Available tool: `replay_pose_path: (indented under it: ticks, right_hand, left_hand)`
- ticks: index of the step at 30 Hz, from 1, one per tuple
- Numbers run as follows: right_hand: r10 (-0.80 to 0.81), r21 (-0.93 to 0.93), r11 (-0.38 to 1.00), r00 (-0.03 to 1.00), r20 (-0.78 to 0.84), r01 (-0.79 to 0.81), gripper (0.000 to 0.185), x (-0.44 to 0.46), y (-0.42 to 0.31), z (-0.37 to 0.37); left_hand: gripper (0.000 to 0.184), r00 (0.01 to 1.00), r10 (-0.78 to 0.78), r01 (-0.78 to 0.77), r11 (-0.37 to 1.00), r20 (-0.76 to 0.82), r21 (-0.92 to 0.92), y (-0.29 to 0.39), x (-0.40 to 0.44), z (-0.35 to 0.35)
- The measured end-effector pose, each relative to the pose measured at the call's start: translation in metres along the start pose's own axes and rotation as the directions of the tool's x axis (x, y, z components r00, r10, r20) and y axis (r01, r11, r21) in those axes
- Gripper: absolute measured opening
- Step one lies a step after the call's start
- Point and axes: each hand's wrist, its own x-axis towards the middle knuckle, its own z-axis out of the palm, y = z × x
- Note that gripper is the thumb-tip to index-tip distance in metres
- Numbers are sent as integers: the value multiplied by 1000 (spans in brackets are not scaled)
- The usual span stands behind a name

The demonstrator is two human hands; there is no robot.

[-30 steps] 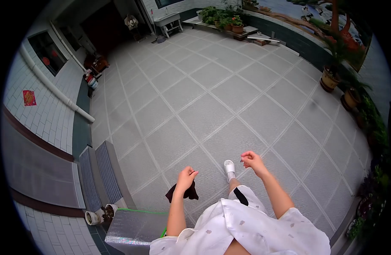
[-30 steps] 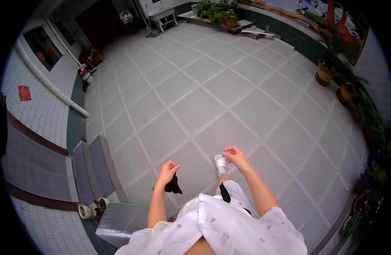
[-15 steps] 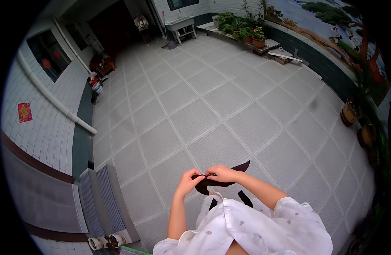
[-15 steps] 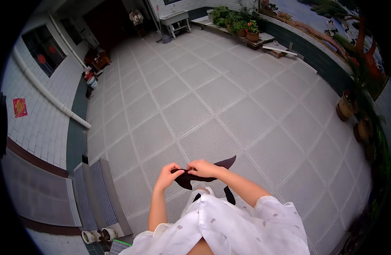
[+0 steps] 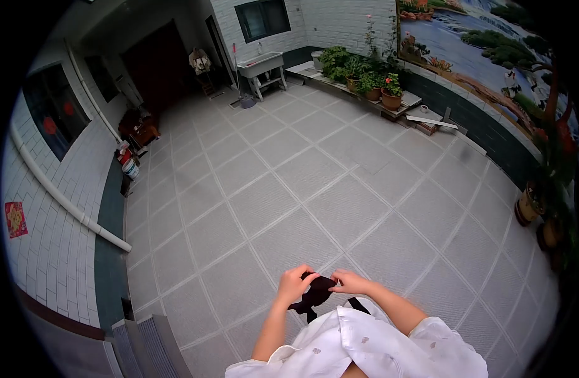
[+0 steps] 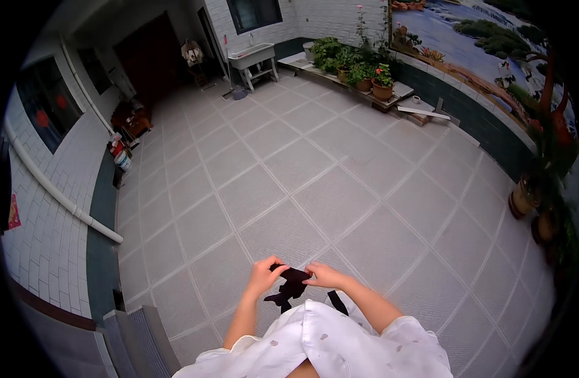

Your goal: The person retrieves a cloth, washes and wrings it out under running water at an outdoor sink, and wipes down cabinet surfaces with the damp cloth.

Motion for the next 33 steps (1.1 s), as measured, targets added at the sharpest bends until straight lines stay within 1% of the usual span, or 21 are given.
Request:
replay_pose_path:
  ticks: [2, 3, 4, 6, 8, 10, 12, 14, 16, 17, 18, 20, 21, 22, 24, 25, 26, 28, 30, 32, 33]
  right_hand:
    - [-246, -171, 966, 898, -365, 195, 24, 64, 18, -30]
    - [-230, -158, 970, 913, -338, 186, 19, 52, 1, -37]
    - [-253, -158, 965, 908, -335, 210, 19, 119, 32, -59]
    - [-329, -191, 943, 851, -410, 272, 18, 131, 45, -65]
    - [-315, -116, 949, 895, -316, 293, 18, 211, 83, -94]
    - [-217, -92, 976, 941, -260, 200, 17, 263, 78, -137]
    - [-301, -138, 953, 898, -322, 270, 16, 290, 88, -161]
    - [-388, -318, 894, 901, -194, 316, 17, 374, 115, -185]
    - [-102, -23, 994, 994, 48, 103, 17, 407, 108, -212]
    - [-10, 322, 944, 972, 237, -69, 23, 429, 108, -224]
    - [-14, 320, 945, 972, 233, -63, 23, 419, 80, -228]
    - [-118, 606, 773, 894, 431, -190, 31, 487, 77, -244]
    - [-189, 593, 799, 893, 408, -102, 35, 491, 42, -244]
    - [-234, 558, 829, 885, 402, -34, 39, 540, 51, -260]
    - [-230, 515, 855, 935, 268, 63, 33, 554, 6, -281]
    - [-324, 378, 893, 932, 164, 244, 30, 621, 17, -301]
    - [-426, 225, 888, 902, 77, 400, 27, 655, 16, -308]
    - [-386, 351, 874, 919, 81, 336, 23, 710, 28, -343]
    - [-408, -75, 913, 902, -141, 401, 26, 755, 45, -388]
    - [-347, -57, 938, 921, -179, 342, 27, 758, 25, -426]
    - [-327, -86, 945, 916, -232, 316, 28, 794, 59, -453]
  left_hand:
    - [18, 1000, 27, -27, 999, 10, 47, -30, 64, -10]
    - [17, 998, 66, -68, 993, 21, 95, -4, 62, -21]
    - [15, 994, 102, -100, 992, -25, 78, -48, 107, -18]
    - [15, 991, 115, -113, 993, -66, 38, -47, 126, -27]
    - [14, 995, 33, -30, 999, -90, 28, -102, 184, -31]
    - [14, 992, -3, 6, 1000, -128, 20, -120, 238, -49]
    - [13, 978, -39, 40, 999, -205, -2, -127, 258, -69]
    - [11, 938, -113, 108, 994, -327, -34, -157, 300, -94]
    - [8, 794, -291, 159, 947, -534, -280, -168, 335, -118]
    - [7, 771, -284, 166, 954, -570, -250, -179, 355, -128]
    - [7, 771, -277, 161, 956, -573, -247, -155, 354, -143]
    - [7, 748, -293, 188, 954, -596, -233, -202, 404, -142]
    - [6, 749, -299, 186, 951, -591, -246, -190, 408, -151]
    - [6, 739, -315, 183, 945, -595, -273, -227, 447, -139]
    - [10, 874, -264, 231, 964, -407, -130, -217, 478, -153]
    - [13, 935, -145, 141, 989, -323, -36, -264, 531, -142]
    - [11, 957, -144, 136, 990, -253, -47, -279, 560, -145]
    - [10, 965, -166, 150, 984, -202, -93, -291, 627, -163]
    - [10, 979, -85, 65, 992, -187, -112, -326, 692, -175]
    - [9, 979, -35, 9, 992, -200, -127, -319, 724, -194]
    - [9, 982, -76, 45, 983, -172, -179, -356, 769, -186]
